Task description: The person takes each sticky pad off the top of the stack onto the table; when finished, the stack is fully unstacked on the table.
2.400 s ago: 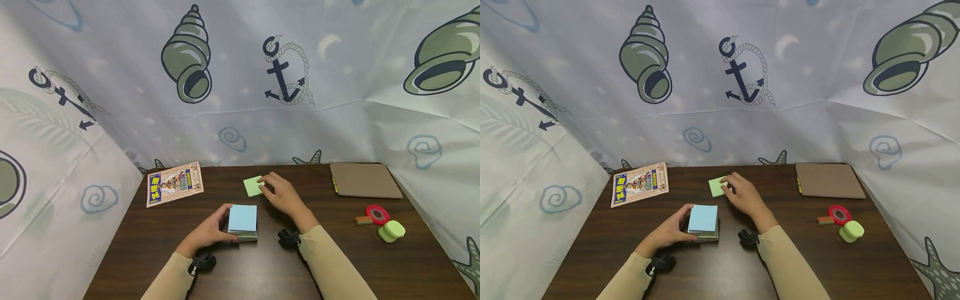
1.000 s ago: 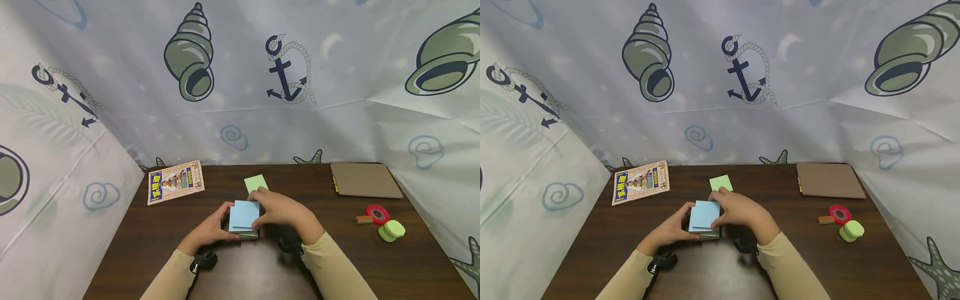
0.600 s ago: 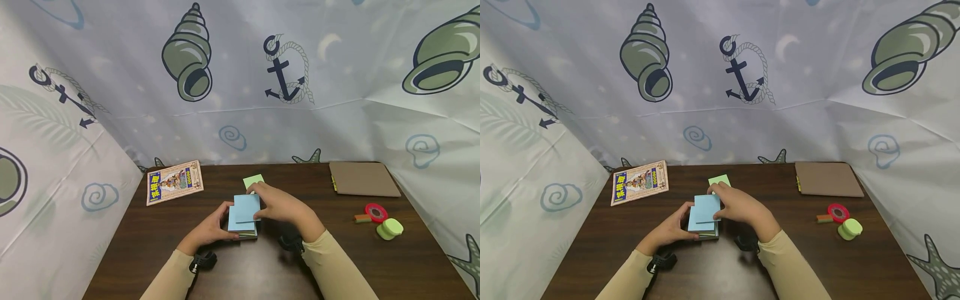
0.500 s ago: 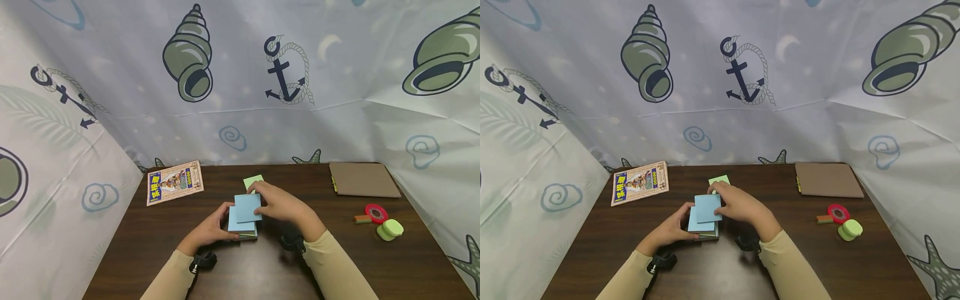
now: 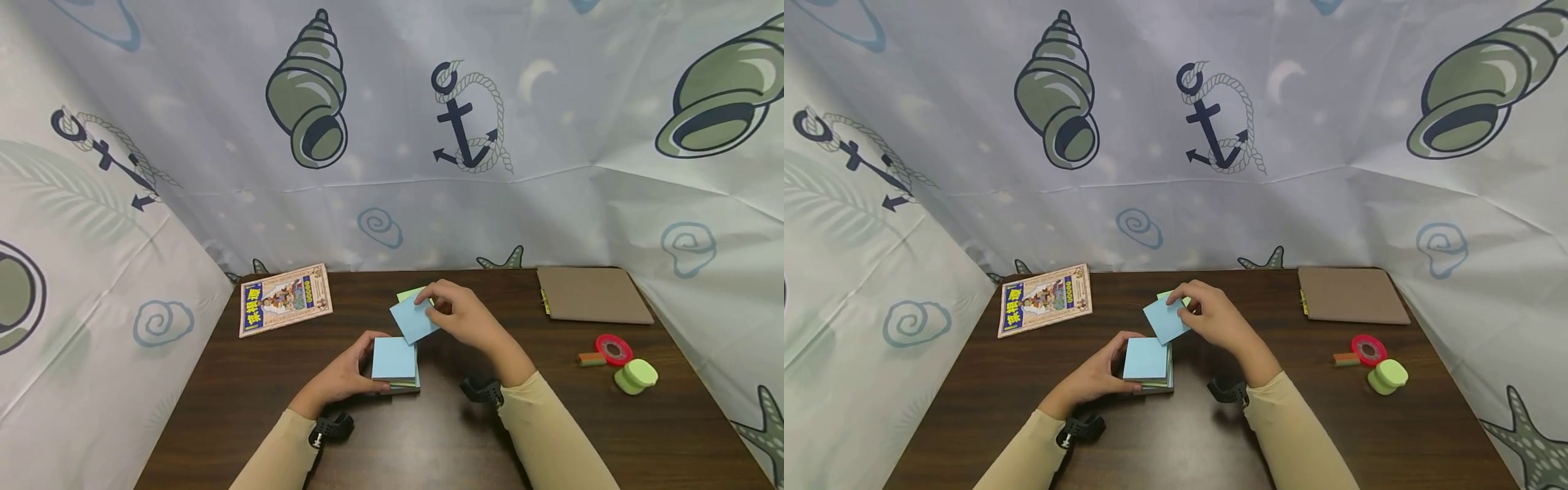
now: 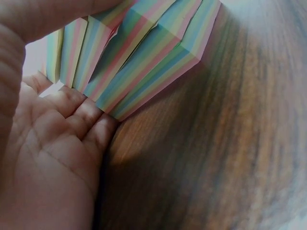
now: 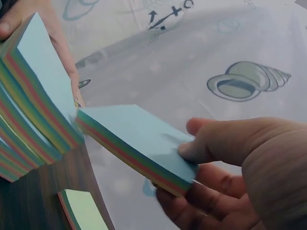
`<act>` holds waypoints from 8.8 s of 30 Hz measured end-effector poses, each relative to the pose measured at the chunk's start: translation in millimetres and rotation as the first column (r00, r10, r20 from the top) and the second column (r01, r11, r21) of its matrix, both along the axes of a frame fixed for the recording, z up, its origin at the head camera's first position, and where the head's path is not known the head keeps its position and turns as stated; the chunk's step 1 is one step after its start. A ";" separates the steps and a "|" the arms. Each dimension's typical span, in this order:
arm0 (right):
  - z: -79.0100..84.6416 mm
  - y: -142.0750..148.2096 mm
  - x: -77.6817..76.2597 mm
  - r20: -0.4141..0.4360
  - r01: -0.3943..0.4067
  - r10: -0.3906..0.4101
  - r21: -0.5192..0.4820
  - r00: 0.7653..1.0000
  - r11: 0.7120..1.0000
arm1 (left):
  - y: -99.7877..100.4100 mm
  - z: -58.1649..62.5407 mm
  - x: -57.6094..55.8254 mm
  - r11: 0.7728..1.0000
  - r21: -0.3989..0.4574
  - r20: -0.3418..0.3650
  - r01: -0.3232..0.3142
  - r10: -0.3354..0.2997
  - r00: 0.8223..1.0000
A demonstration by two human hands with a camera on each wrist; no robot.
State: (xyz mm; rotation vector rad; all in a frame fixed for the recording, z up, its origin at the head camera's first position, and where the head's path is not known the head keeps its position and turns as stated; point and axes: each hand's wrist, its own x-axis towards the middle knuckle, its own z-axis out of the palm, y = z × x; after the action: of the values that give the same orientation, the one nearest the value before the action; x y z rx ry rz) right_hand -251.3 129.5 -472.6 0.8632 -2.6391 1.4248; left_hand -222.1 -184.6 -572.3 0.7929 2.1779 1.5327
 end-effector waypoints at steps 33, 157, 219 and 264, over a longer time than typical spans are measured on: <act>-92.8 41.4 -44.4 0.248 0.540 -0.491 -0.206 0.835 0.816 | -0.3 1.7 1.3 1.000 -0.016 -0.005 -0.015 0.015 1.000; -107.4 -6.7 38.8 0.344 0.095 0.196 -0.672 0.918 0.734 | -0.3 0.1 0.4 0.998 -0.048 0.002 -0.036 0.036 0.999; -111.2 45.9 1.8 -0.008 0.540 -0.545 0.150 0.838 0.828 | -1.7 0.7 4.0 0.996 -0.075 0.004 -0.050 0.051 0.999; -105.8 36.5 12.8 0.221 0.140 0.031 -0.710 0.975 0.690 | -0.1 1.4 1.4 0.998 -0.059 0.011 -0.033 0.034 0.999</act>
State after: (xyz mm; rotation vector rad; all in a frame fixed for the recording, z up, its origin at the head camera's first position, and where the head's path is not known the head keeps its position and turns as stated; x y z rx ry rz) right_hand -238.5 166.0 -578.4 0.5322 -1.8454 2.3845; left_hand -220.7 -184.7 -570.9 0.7299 2.2277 1.4775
